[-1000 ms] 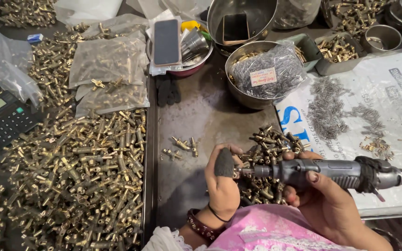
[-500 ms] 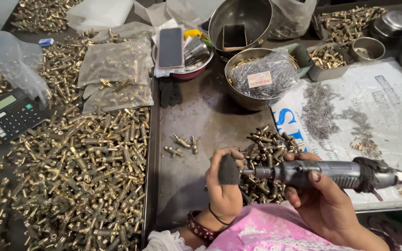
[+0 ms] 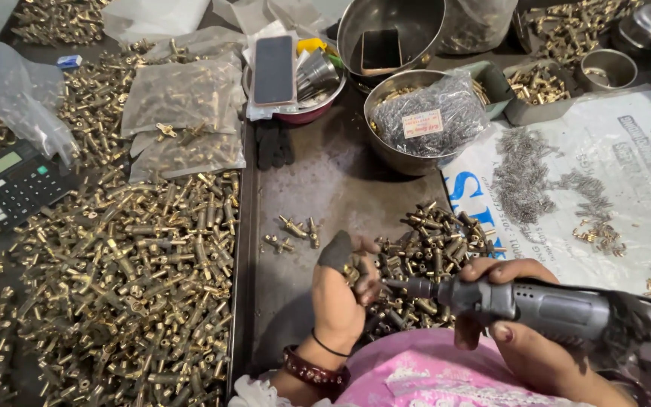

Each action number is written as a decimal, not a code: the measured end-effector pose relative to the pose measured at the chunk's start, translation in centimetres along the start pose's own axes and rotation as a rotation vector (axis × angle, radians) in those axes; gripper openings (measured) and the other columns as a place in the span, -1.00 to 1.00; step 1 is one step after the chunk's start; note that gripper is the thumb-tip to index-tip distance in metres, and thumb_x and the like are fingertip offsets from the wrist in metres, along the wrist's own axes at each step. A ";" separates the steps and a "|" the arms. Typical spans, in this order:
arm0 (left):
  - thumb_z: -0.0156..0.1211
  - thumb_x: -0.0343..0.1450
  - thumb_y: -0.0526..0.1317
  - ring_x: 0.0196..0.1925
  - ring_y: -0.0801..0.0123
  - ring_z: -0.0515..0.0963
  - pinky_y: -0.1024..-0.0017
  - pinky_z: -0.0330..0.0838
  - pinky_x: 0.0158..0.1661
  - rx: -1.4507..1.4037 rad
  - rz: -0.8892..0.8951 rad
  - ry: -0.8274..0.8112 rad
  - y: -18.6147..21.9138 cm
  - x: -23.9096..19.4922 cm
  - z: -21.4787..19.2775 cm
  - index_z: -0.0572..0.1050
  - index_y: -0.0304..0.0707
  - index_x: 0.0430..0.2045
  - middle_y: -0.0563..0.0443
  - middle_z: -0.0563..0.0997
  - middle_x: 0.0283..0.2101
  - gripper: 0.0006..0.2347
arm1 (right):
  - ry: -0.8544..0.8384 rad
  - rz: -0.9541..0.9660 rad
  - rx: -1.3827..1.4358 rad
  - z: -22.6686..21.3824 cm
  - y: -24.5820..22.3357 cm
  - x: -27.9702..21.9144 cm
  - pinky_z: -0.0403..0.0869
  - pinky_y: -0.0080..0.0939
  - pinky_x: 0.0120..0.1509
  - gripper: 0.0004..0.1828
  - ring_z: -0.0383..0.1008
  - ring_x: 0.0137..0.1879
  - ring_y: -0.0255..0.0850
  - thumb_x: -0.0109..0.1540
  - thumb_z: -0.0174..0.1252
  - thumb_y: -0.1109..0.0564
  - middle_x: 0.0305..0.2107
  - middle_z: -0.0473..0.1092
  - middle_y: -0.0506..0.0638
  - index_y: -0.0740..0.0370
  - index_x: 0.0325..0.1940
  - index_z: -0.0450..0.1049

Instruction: The person is using a handheld grinding tool to finish small brass-colored metal components.

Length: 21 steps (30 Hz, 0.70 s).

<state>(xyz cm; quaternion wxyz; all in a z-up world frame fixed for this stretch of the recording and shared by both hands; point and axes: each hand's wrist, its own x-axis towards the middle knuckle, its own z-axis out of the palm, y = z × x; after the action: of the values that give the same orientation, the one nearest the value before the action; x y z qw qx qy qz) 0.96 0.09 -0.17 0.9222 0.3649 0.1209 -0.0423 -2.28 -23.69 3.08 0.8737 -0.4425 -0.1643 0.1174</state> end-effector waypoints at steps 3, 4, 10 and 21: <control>-0.12 0.52 0.08 -0.76 0.52 0.15 0.50 0.01 -0.69 0.037 -0.120 0.011 0.3 0.0 1.6 0.48 -0.41 -0.41 0.08 0.35 -0.70 -0.56 | -0.127 -0.054 -0.156 0.0 -0.9 0.6 0.63 0.07 -0.05 -0.47 0.54 -0.03 0.06 0.19 0.27 0.34 0.14 0.25 0.33 0.24 0.20 0.28; -0.12 0.52 0.08 -0.76 0.52 0.15 0.50 0.01 -0.69 0.037 -0.123 0.012 0.3 0.1 1.8 0.48 -0.41 -0.41 0.08 0.35 -0.70 -0.56 | -0.124 -0.053 -0.155 -0.4 -0.8 0.4 0.63 0.07 -0.05 -0.47 0.54 -0.03 0.06 0.19 0.27 0.34 0.14 0.25 0.33 0.24 0.20 0.28; -0.08 0.53 0.02 -0.79 0.53 0.11 0.50 -0.03 -0.71 0.122 -0.118 -0.039 -0.3 0.7 1.4 0.51 -0.46 -0.36 0.09 0.27 -0.77 -0.59 | -0.199 -0.031 -0.389 -1.5 -0.6 0.3 0.67 -0.01 0.01 -0.49 0.66 -0.04 0.05 0.19 0.33 0.40 0.14 0.32 0.38 0.29 0.17 0.32; -0.09 0.56 -0.13 -0.77 0.58 0.16 0.53 0.00 -0.72 0.187 -0.126 -0.116 -0.3 1.0 0.8 0.52 -0.44 -0.32 0.10 0.37 -0.71 -0.69 | -0.376 -0.306 -0.802 -1.4 -1.8 1.9 0.68 -0.14 0.09 -0.56 0.61 0.08 -0.04 0.18 0.44 0.18 -0.01 0.51 0.20 0.19 0.04 0.37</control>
<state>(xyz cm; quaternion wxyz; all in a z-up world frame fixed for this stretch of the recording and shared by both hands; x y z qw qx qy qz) 2.02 -0.68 -0.02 0.8851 0.4379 0.0857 -0.1322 0.07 -25.11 4.13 0.5959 -0.6869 -0.4158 -0.0075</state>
